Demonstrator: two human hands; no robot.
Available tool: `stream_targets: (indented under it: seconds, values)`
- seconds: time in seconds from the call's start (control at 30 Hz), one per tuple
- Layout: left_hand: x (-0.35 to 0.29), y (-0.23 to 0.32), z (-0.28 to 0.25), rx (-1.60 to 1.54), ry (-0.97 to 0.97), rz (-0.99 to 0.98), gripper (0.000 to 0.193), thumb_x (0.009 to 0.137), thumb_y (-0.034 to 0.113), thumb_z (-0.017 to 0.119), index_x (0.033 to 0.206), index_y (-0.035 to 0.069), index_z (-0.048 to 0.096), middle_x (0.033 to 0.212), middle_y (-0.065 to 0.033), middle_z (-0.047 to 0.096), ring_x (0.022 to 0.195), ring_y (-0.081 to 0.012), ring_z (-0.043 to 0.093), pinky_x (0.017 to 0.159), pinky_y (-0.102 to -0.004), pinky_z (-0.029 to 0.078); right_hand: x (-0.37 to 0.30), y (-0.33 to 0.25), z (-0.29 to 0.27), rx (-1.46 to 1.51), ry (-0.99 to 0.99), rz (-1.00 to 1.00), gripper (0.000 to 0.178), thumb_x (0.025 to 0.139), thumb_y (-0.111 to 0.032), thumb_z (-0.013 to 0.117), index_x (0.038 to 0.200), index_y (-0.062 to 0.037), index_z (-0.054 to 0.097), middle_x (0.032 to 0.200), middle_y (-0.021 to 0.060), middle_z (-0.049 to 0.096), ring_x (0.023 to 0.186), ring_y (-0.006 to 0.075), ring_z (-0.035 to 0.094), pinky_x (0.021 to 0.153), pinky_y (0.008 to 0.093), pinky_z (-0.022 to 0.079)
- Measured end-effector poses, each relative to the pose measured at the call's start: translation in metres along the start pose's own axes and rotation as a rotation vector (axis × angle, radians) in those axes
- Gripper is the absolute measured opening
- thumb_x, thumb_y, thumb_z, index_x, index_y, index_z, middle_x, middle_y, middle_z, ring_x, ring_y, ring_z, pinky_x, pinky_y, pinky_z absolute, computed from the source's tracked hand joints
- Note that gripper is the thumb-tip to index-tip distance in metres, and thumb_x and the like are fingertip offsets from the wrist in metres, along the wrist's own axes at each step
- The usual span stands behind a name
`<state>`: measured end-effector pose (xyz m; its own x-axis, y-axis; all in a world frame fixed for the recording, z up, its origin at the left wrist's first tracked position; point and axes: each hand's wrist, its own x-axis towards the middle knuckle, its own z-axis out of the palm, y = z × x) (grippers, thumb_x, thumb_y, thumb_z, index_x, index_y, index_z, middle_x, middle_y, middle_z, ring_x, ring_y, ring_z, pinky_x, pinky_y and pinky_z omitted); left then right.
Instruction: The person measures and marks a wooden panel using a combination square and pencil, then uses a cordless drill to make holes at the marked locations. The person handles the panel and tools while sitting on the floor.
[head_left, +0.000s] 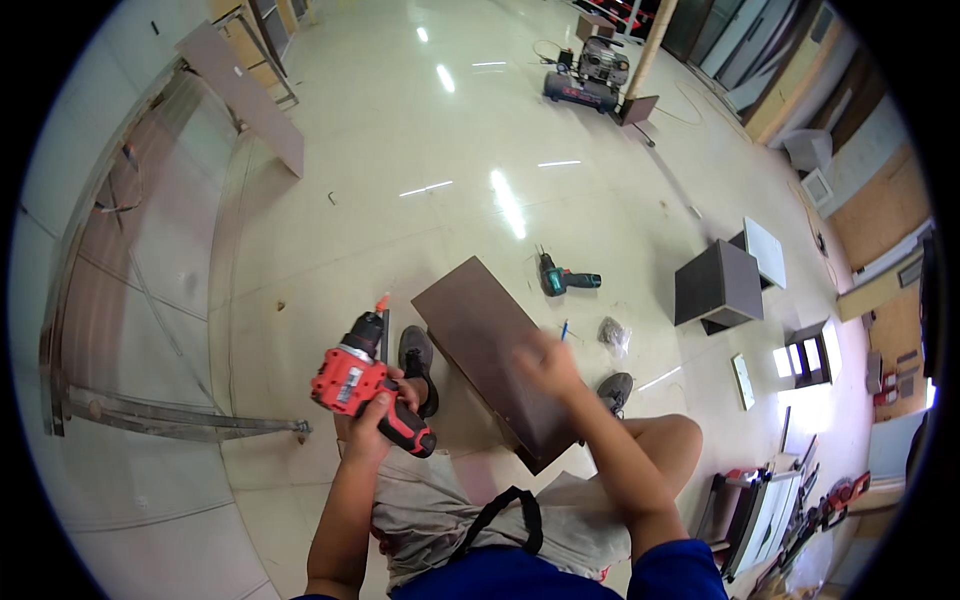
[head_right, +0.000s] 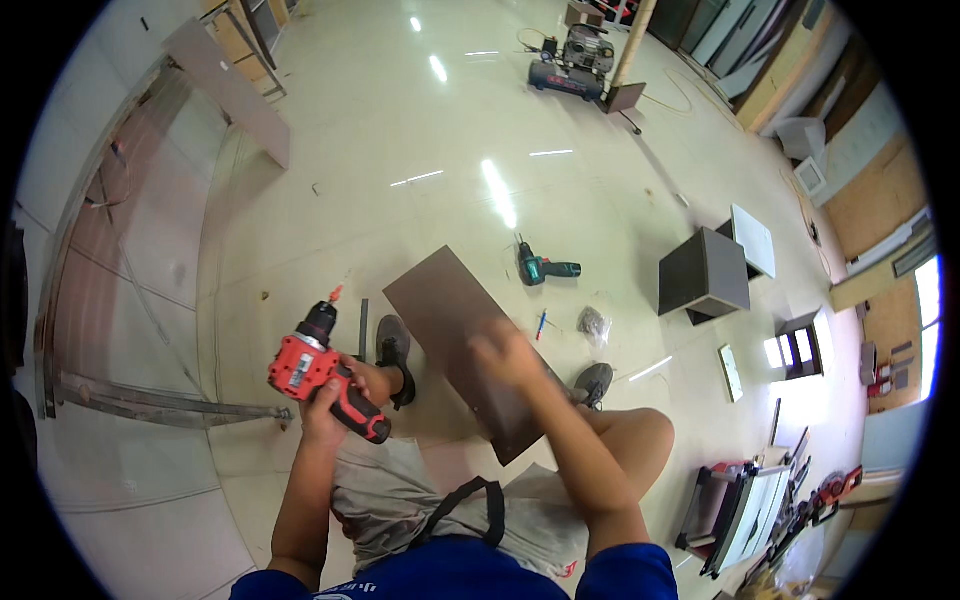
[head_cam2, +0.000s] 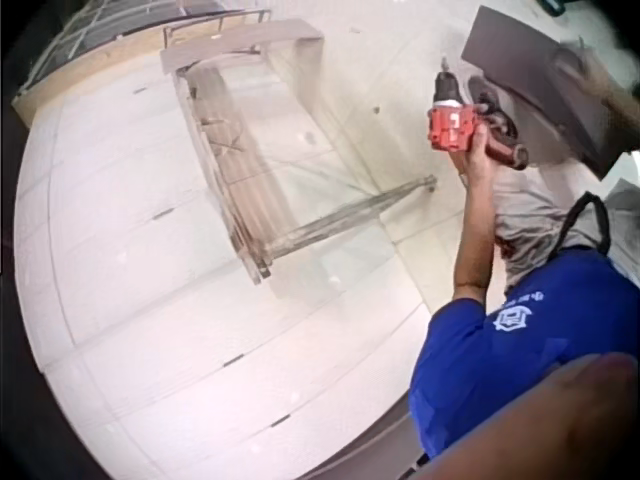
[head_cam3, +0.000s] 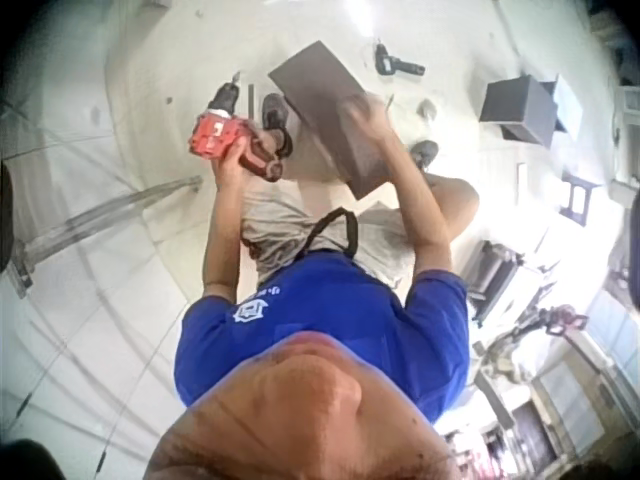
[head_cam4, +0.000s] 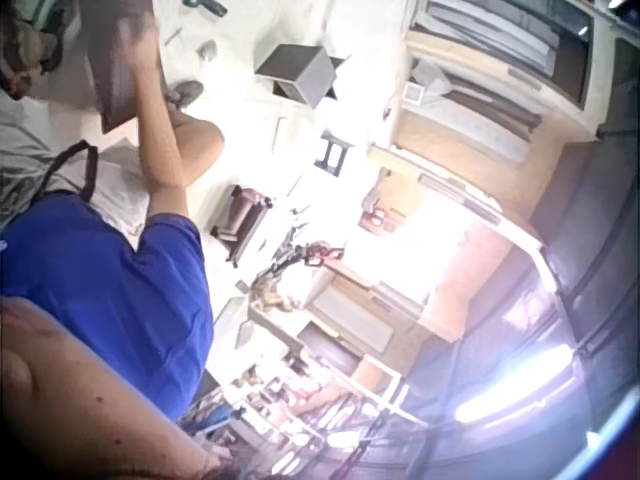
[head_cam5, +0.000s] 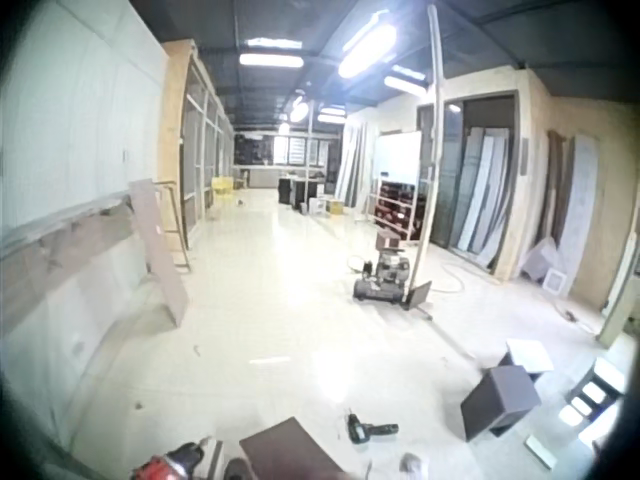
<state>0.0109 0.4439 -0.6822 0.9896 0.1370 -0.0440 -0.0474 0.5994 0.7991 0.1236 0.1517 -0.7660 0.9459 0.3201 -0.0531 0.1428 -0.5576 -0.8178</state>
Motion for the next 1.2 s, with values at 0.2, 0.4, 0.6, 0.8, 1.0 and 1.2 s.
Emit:
stream_targets:
  seconds: [0.2, 0.4, 0.6, 0.8, 1.0, 1.2]
  values:
    - [0.012, 0.016, 0.004, 0.057, 0.074, -0.04, 0.044, 0.088, 0.017, 0.064, 0.125, 0.003, 0.046, 0.106, -0.0155, 0.06, 0.076, -0.0231, 0.064, 0.067, -0.0403, 0.057, -0.033, 0.191, -0.009, -0.291, -0.039, 0.585, 0.068, 0.087, -0.061, 0.058, 0.102, 0.0045, 0.067, 0.1, 0.0259, 0.068, 0.1, 0.0406, 0.065, 0.088, 0.045, 0.05]
    - [0.033, 0.01, 0.016, 0.202, 0.061, -0.149, 0.038, 0.087, 0.011, 0.064, 0.121, 0.0, 0.05, 0.104, -0.0138, 0.062, 0.074, -0.0197, 0.064, 0.063, -0.0359, 0.056, -0.079, 0.185, 0.006, -0.291, -0.073, 0.564, 0.066, 0.084, -0.063, 0.062, 0.093, 0.0014, 0.071, 0.094, 0.0236, 0.07, 0.092, 0.0377, 0.068, 0.082, 0.0435, 0.053]
    - [0.108, -0.007, 0.008, 0.62, -0.217, -0.341, 0.034, 0.086, -0.001, 0.056, 0.12, 0.0, 0.052, 0.102, -0.0136, 0.066, 0.065, -0.0168, 0.063, 0.059, -0.0317, 0.055, -0.124, 0.179, 0.002, -0.225, -0.412, 0.611, 0.063, 0.084, -0.062, 0.064, 0.1, -0.0015, 0.072, 0.095, 0.0199, 0.071, 0.092, 0.0352, 0.069, 0.083, 0.0434, 0.053]
    - [0.159, -0.032, 0.035, 0.859, -0.376, -0.652, 0.038, 0.083, -0.007, 0.054, 0.12, 0.0, 0.052, 0.094, -0.011, 0.066, 0.062, -0.016, 0.063, 0.056, -0.0302, 0.054, -0.119, 0.191, -0.078, -0.579, -0.705, 0.126, 0.034, 0.082, -0.043, 0.069, 0.1, -0.0151, 0.074, 0.087, 0.0074, 0.071, 0.09, 0.0252, 0.064, 0.077, 0.04, 0.047]
    - [0.176, -0.04, 0.027, 1.124, -0.308, -0.852, 0.03, 0.08, -0.005, 0.056, 0.109, 0.0, 0.056, 0.092, -0.0056, 0.066, 0.069, -0.0138, 0.064, 0.06, -0.0296, 0.053, -0.023, 0.169, -0.179, 0.084, -0.369, 0.427, 0.03, 0.092, -0.021, 0.064, 0.112, 0.0009, 0.063, 0.096, 0.0165, 0.07, 0.088, 0.0218, 0.068, 0.079, 0.0359, 0.055]
    - [0.184, -0.078, 0.021, 1.175, -0.365, -0.779, 0.034, 0.079, -0.008, 0.054, 0.113, 0.0, 0.056, 0.095, -0.0085, 0.067, 0.065, -0.0134, 0.064, 0.058, -0.0295, 0.054, 0.047, 0.246, -0.084, 0.741, -0.372, 0.448, 0.036, 0.095, -0.012, 0.062, 0.128, -0.0013, 0.053, 0.117, 0.0104, 0.064, 0.114, 0.0186, 0.059, 0.098, 0.0336, 0.046]
